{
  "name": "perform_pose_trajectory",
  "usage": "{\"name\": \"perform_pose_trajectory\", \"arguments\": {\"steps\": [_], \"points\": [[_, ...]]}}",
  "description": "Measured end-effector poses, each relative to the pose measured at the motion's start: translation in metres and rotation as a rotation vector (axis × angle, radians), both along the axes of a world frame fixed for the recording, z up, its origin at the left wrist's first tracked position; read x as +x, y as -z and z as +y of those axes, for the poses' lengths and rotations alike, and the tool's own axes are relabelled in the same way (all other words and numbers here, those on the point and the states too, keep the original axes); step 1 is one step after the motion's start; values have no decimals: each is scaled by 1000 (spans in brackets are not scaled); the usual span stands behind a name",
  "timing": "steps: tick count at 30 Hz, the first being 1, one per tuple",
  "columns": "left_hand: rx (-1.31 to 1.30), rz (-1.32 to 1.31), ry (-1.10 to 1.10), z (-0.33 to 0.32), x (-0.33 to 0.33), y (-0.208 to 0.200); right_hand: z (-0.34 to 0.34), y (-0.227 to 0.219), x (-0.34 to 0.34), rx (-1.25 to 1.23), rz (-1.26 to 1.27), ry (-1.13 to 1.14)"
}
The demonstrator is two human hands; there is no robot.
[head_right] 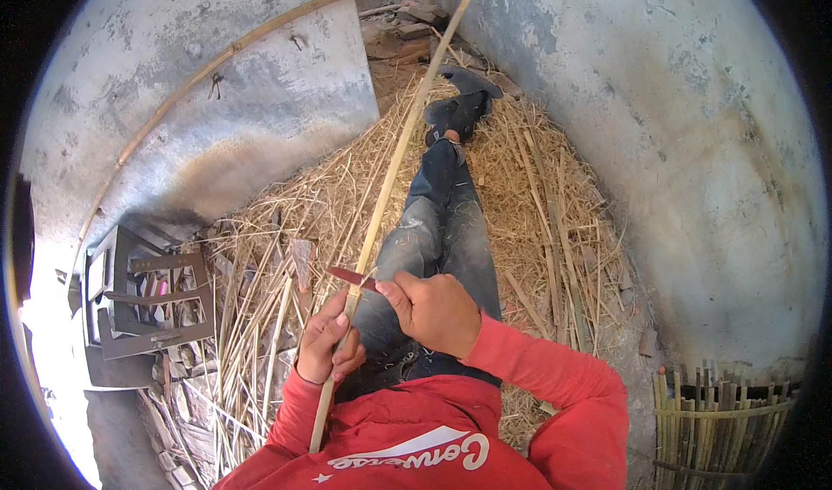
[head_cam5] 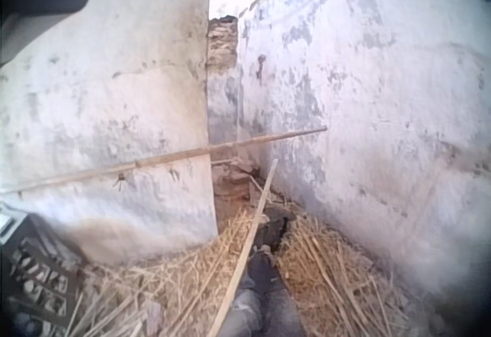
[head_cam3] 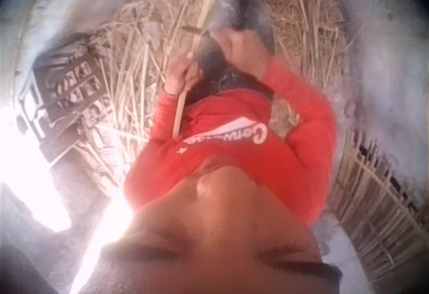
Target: The person scrapes a long piece of bamboo with a knife, repeatedly running the blade along the surface.
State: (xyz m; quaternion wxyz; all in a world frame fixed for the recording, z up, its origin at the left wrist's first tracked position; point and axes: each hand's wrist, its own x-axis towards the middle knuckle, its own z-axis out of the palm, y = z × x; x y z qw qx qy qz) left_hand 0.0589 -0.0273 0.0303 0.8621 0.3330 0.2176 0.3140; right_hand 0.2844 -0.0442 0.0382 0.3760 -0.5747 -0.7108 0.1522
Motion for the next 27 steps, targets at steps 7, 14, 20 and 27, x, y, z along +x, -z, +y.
{"name": "perform_pose_trajectory", "arguments": {"steps": [7,14,20,27], "points": [[20,-11,-31,8,0,-2,10,-12,4,-119,264,-13],[177,169,-14,3,1,-5,24,-46,28,-276,530,-27],[254,334,-17,-2,8,-9,26,-37,20,-212,348,-106],[196,409,-171,13,-7,19,-3,-16,-2,-153,358,-282]]}}
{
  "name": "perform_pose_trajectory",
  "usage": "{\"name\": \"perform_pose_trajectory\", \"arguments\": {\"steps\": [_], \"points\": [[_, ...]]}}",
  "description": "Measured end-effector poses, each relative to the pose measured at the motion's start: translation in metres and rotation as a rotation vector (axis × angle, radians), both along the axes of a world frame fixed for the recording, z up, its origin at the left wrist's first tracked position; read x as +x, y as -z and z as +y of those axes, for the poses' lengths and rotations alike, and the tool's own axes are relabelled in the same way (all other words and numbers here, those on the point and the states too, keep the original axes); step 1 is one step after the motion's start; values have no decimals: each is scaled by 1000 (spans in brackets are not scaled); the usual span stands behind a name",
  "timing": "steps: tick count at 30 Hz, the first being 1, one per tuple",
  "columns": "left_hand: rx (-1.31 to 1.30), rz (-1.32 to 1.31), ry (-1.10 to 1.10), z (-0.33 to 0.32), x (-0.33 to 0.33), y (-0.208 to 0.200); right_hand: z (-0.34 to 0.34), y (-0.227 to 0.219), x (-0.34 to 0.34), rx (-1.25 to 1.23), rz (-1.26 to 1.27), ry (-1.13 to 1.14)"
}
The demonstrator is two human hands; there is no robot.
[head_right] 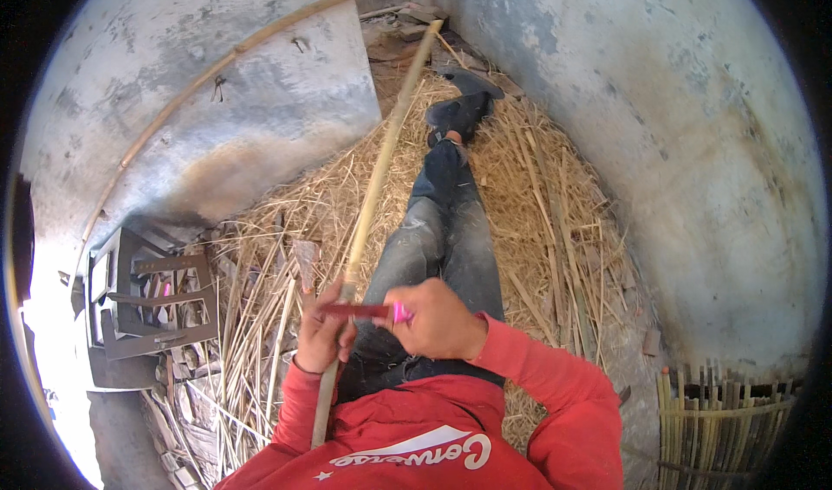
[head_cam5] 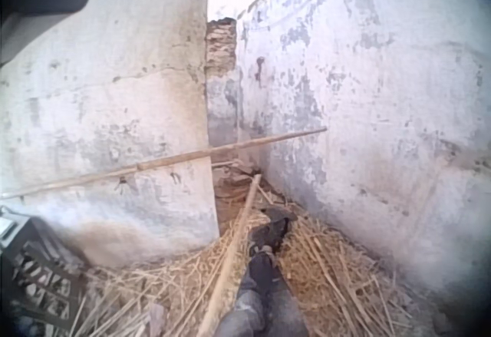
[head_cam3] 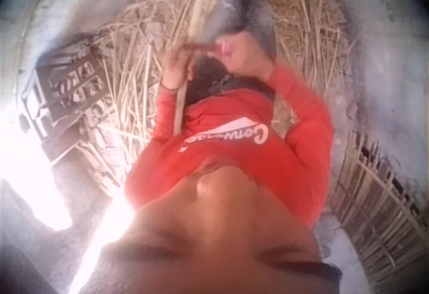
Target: The person scrapes a long piece of bamboo with a knife, repeatedly running the blade along the surface.
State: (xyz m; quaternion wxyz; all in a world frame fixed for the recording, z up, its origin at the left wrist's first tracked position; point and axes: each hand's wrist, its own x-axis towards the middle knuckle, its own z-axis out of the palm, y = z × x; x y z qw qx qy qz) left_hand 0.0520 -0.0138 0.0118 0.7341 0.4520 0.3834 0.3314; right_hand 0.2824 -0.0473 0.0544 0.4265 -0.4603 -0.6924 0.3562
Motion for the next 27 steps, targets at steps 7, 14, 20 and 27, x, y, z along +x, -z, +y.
{"name": "perform_pose_trajectory", "arguments": {"steps": [7,14,20,27], "points": [[-156,-344,131,11,-13,-16,10,-14,25,-123,-61,334],[-522,-602,265,-5,9,-10,50,-1,48,168,-104,480],[-523,-576,300,-10,19,-18,77,2,65,206,-248,642],[-586,-561,214,-10,13,-10,21,28,17,21,-222,298]]}}
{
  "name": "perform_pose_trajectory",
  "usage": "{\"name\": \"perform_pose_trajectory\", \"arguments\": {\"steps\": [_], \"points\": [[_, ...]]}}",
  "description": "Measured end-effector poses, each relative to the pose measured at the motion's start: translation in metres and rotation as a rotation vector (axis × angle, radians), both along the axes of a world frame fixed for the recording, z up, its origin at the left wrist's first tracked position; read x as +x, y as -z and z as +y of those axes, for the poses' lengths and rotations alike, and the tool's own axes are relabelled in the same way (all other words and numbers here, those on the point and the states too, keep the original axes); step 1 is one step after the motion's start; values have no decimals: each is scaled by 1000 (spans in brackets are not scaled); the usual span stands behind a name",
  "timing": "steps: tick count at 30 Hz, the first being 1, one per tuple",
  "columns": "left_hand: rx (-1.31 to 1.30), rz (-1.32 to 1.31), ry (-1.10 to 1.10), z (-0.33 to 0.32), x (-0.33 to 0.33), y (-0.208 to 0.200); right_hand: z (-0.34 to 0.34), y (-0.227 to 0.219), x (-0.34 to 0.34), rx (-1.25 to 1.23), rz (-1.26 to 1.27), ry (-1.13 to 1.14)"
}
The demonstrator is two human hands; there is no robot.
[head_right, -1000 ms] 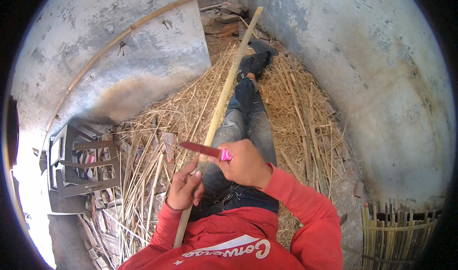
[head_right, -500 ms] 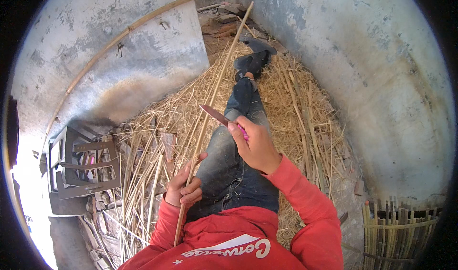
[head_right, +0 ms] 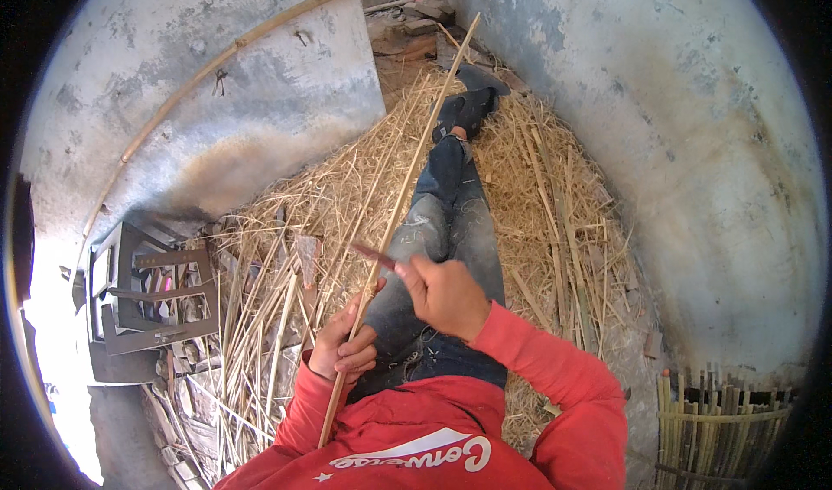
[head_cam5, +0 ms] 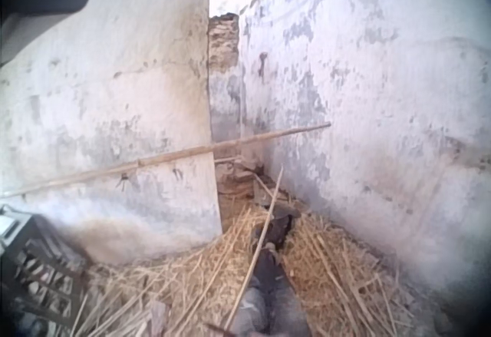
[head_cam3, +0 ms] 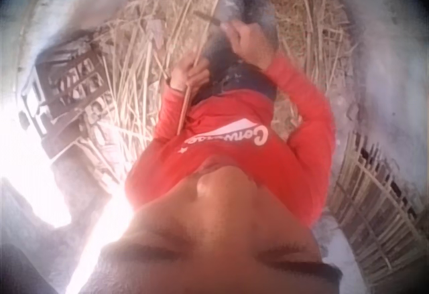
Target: The person scrapes a long piece of bamboo with a knife, repeatedly running the blade along the surface.
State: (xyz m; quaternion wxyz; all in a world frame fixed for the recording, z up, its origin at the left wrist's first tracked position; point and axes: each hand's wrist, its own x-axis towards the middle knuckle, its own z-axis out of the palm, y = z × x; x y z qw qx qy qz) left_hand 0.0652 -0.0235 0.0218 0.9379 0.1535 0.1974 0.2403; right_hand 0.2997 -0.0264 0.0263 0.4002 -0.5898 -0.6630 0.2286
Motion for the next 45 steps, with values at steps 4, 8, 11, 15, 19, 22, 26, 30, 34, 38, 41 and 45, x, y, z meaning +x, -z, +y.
{"name": "perform_pose_trajectory", "arguments": {"steps": [4,8,11,15,19,22,26,30,34,38,41,45], "points": [[-23,-40,6,0,0,3,3,-7,8,-25,61,-67],[22,-36,43,-1,4,-3,31,-17,30,135,-13,187],[41,63,20,0,4,-9,28,-2,20,108,-84,105],[-1,105,-20,-1,0,-5,-3,-15,-18,-79,150,-159],[41,85,-19,1,4,-6,5,-27,8,-155,385,-118],[89,102,-26,4,3,-11,16,-37,11,-96,300,-42],[336,323,-29,-1,8,-6,13,-40,2,-157,171,-109],[485,456,-66,-5,13,-6,11,-37,-6,-55,80,-175],[541,532,-53,0,9,10,-5,-34,-21,-46,106,-246],[394,470,-197,22,-10,16,-21,-39,-13,-139,163,-286],[199,233,-183,21,-18,-4,5,-29,11,54,217,-26],[52,94,-85,7,-9,-6,21,-30,11,-148,411,38]]}}
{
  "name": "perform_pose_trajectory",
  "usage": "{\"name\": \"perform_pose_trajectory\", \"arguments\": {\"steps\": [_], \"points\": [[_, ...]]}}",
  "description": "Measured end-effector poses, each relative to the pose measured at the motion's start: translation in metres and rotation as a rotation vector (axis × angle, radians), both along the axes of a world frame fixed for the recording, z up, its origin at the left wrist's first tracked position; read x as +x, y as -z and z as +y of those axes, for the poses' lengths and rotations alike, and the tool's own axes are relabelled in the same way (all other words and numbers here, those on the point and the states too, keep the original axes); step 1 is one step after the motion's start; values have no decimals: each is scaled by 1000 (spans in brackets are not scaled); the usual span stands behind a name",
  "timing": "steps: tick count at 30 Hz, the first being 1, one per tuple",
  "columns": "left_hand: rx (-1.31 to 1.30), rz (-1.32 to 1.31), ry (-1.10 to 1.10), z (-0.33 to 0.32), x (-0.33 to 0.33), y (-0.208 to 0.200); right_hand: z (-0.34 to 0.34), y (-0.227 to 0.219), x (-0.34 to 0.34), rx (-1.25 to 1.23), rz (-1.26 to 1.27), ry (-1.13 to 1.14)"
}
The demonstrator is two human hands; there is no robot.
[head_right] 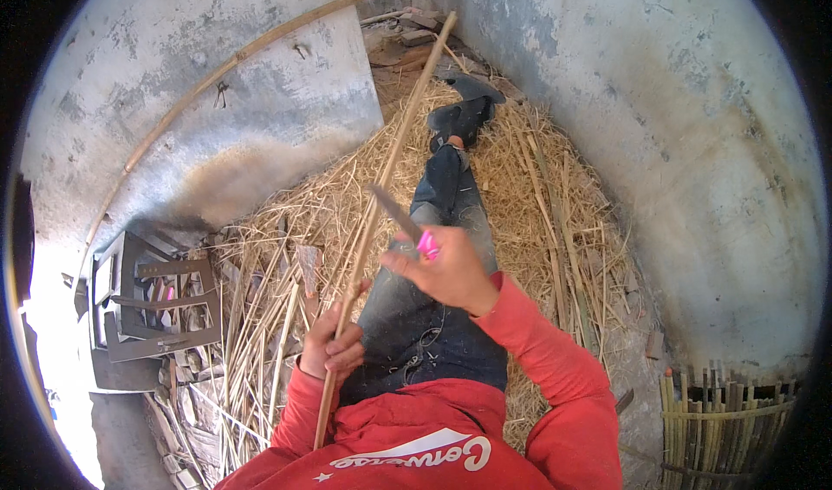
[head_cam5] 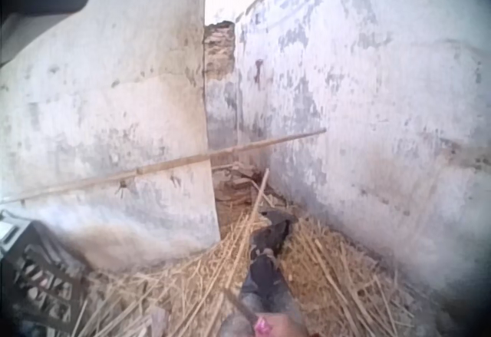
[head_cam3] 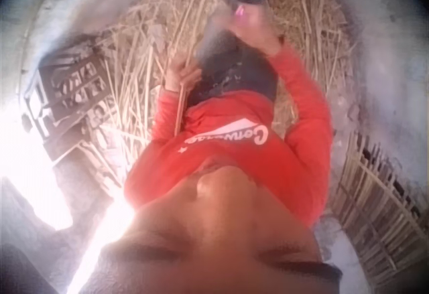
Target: The person scrapes a long piece of bamboo with a knife, repeatedly running the blade along the surface.
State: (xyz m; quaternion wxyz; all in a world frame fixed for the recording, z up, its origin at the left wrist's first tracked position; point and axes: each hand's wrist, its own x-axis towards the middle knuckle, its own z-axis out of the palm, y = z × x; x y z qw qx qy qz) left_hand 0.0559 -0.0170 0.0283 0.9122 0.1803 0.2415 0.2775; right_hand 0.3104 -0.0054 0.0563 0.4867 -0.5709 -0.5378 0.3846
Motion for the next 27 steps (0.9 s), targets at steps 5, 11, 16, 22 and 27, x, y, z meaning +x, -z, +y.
{"name": "perform_pose_trajectory", "arguments": {"steps": [5,11,16,22,27], "points": [[8,-38,78,-12,9,3,16,16,-18,64,-58,-21],[34,-73,134,-19,-2,-2,35,14,2,63,14,166],[8,-171,198,-37,-17,5,59,-10,37,-21,359,260],[53,-283,308,-51,-35,18,72,-19,74,-30,599,313],[357,-49,288,-29,-22,14,58,-17,50,-45,484,245]]}}
